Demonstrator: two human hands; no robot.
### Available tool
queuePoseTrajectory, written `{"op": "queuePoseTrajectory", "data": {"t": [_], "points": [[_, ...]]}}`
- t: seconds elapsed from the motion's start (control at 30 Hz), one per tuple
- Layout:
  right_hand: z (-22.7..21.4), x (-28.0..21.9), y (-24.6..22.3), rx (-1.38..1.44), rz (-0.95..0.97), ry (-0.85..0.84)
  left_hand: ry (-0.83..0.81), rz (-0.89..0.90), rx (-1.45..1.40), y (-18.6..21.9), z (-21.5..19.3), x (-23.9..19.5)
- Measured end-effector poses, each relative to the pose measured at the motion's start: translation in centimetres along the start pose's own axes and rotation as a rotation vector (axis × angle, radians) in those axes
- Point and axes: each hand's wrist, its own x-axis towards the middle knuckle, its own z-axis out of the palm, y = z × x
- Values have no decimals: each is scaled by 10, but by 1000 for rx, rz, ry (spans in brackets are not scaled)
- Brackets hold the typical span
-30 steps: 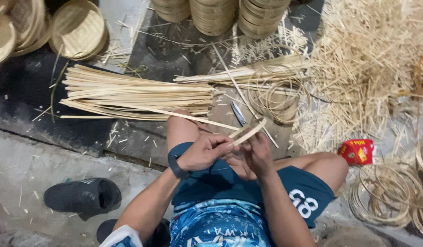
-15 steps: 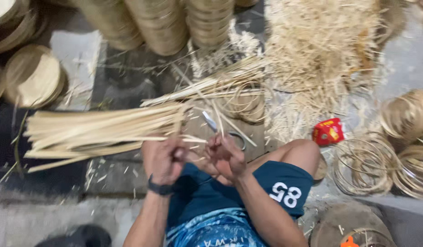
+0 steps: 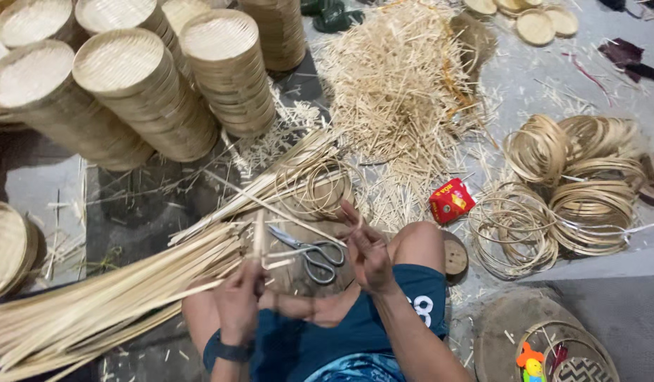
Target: The person sits on the floor and repeatedly bends thin bamboo strips into circular rims, tucking the ends to secure the shape. Finished rims are placed in a pile nearby. The person uses scissors to trim excess material from the strips.
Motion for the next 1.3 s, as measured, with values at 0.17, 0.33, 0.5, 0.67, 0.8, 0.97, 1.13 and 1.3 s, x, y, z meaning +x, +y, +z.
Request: {"op": "queuePoseTrajectory", "data": {"t": [0.17, 0.33, 0.5, 0.67, 0.8, 0.97, 1.13, 1.3], "points": [[1, 26, -24, -516, -143, 199, 3, 16, 159, -5, 20, -4], [4, 34, -26, -1383, 89, 105, 40, 283, 292, 17, 6, 9], [41, 17, -11, -1419, -400, -543, -231, 445, 721, 12, 17, 6], [76, 38, -15, -1280, -266, -802, -315, 477, 875, -1, 6, 12], [91, 21, -13, -1042, -324, -843, -458, 565, 770, -27, -12, 37], [63, -1, -1, -942, -210, -611, -133, -72, -37, -27, -33, 48], [21, 13, 67, 252, 661, 119, -630, -65, 244, -25, 2, 3], [8, 31, 101, 170, 578, -480, -740, -340, -133, -29, 36, -11]]}}
